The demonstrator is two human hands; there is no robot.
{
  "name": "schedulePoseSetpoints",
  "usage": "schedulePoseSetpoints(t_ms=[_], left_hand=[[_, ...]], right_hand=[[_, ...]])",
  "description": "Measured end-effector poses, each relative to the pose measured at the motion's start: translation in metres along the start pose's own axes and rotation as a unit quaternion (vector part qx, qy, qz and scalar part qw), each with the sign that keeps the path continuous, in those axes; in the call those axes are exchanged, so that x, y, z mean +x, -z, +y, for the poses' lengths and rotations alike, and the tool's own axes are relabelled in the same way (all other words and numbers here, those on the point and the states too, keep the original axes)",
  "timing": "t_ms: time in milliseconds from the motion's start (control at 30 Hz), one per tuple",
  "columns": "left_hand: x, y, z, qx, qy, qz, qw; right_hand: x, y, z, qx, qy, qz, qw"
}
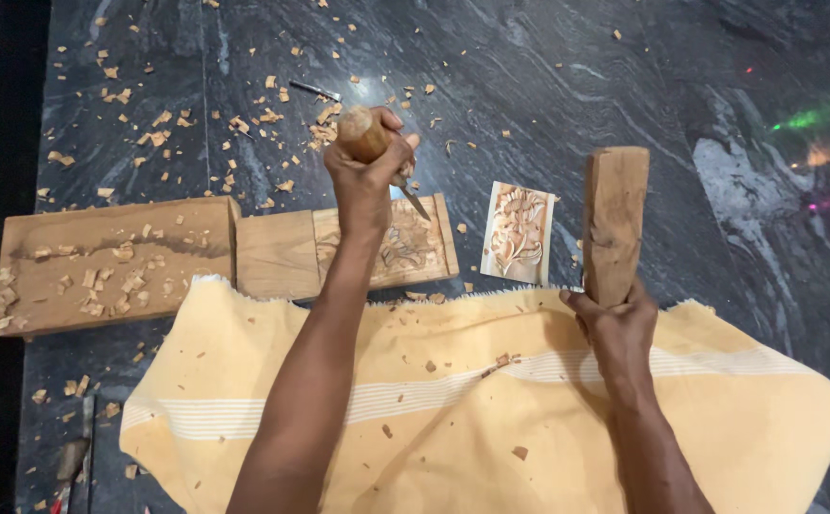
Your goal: The person carves a floral design into a rectangular wooden block using a chisel and a wooden mallet. They repeatedly strike the chisel to remove wood shavings and refine the pattern.
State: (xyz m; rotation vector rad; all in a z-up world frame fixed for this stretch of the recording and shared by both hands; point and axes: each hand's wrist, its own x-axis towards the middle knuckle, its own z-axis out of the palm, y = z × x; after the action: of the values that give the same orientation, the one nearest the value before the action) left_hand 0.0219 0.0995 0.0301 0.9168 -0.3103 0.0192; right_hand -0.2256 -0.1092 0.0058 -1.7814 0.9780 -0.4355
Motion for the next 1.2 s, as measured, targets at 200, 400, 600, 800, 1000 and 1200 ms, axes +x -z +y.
schedulePoseSetpoints(t_ms=[200,400,600,800,1000,1200], left_hand=[[0.004,0.011,-0.014,0.021,0.012,-0.011,1.0],[0.004,0.011,-0.018,0.038,0.014,0.004,0.999],[0.005,0.016,-0.028,0.09,-0.008,-0.007,0.996],[0.004,0.017,-0.031,0.093,-0.009,-0.008,0.996],[0.003,0.015,-0.02,0.102,0.01,0.005,0.995],[0.002,0.013,-0.016,0.09,0.007,-0.004,0.996]], right_hand=[[-0.003,-0.009,-0.017,0.004,0.004,-0.01,1.0],[-0.005,-0.009,-0.019,0.001,0.011,-0.013,1.0],[-0.006,-0.007,-0.016,-0.008,0.024,-0.014,1.0],[-0.006,-0.008,-0.016,0.0,0.019,-0.011,1.0],[-0.007,-0.008,-0.016,0.013,0.024,-0.019,0.999],[-0.006,-0.01,-0.016,-0.002,0.015,-0.014,1.0]])
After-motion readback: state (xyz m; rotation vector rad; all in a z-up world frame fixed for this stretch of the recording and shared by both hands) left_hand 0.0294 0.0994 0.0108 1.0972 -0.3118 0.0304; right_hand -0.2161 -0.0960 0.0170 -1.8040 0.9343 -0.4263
